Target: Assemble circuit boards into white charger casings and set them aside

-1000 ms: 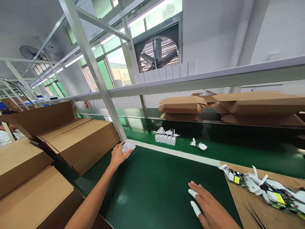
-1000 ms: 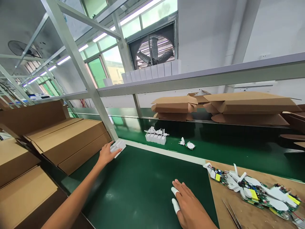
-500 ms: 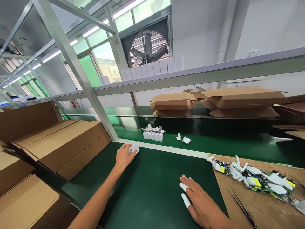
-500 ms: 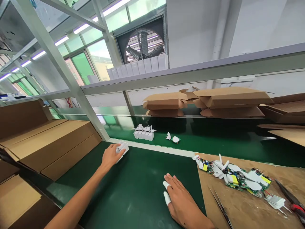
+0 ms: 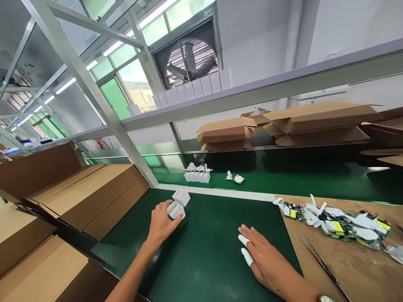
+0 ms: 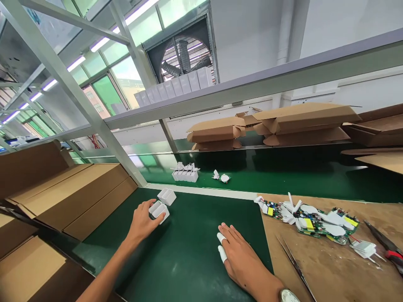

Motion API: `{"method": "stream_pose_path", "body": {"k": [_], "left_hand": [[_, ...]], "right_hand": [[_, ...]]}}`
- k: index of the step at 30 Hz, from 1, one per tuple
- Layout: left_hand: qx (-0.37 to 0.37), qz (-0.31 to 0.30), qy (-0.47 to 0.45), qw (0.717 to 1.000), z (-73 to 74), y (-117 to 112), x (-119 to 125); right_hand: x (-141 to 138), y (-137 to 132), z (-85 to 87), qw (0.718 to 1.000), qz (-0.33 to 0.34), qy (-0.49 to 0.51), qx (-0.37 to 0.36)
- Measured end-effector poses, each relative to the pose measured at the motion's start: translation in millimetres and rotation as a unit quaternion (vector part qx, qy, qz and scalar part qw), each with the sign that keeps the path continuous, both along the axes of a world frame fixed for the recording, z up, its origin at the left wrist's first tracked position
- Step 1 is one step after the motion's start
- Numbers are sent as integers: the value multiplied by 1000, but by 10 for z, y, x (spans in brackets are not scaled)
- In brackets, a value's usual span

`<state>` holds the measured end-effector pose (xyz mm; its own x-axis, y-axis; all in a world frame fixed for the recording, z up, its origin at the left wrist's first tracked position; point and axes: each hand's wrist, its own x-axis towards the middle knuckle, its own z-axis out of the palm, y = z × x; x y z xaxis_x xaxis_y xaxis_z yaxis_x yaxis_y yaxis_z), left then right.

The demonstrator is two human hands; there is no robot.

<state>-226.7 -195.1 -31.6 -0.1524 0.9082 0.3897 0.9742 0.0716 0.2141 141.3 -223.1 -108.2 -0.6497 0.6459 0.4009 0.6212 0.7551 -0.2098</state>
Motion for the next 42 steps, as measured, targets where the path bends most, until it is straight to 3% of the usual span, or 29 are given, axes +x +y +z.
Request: {"method": "stream_pose_path", "body": {"k": [4, 9, 13, 20, 25, 28, 33, 36, 40, 42], "left_hand": [[78, -83, 27, 993, -79, 24, 310], [78, -51, 27, 995, -107, 329, 594], [72, -23, 15, 997, -126, 493, 559], [1, 20, -38, 999, -146, 540, 442], [29, 92, -50, 994, -148, 532, 451], [48, 104, -46, 992, -157, 498, 441], [146, 20, 28, 989, -135, 433, 402], [163, -64, 8, 984, -93, 446, 447], [153, -228, -67, 959, -112, 426, 738], [130, -278, -76, 949, -158, 361, 967]], "right_hand": [[-3, -14, 7, 1000, 2, 3, -13], [4, -29, 29, 1000, -2, 25, -10], [1, -48, 51, 1000, -11, 21, -9], [-17, -51, 13, 1000, -2, -1, -22], [-26, -48, -42, 1000, -3, 0, -27], [-13, -48, -66, 1000, 0, 10, -24], [-3, -49, -59, 999, 7, 37, -26], [-23, -49, -44, 999, 1, 29, -25], [-37, -59, 26, 999, -8, 16, -27], [-31, -75, 98, 999, -13, 2, -38]]}}
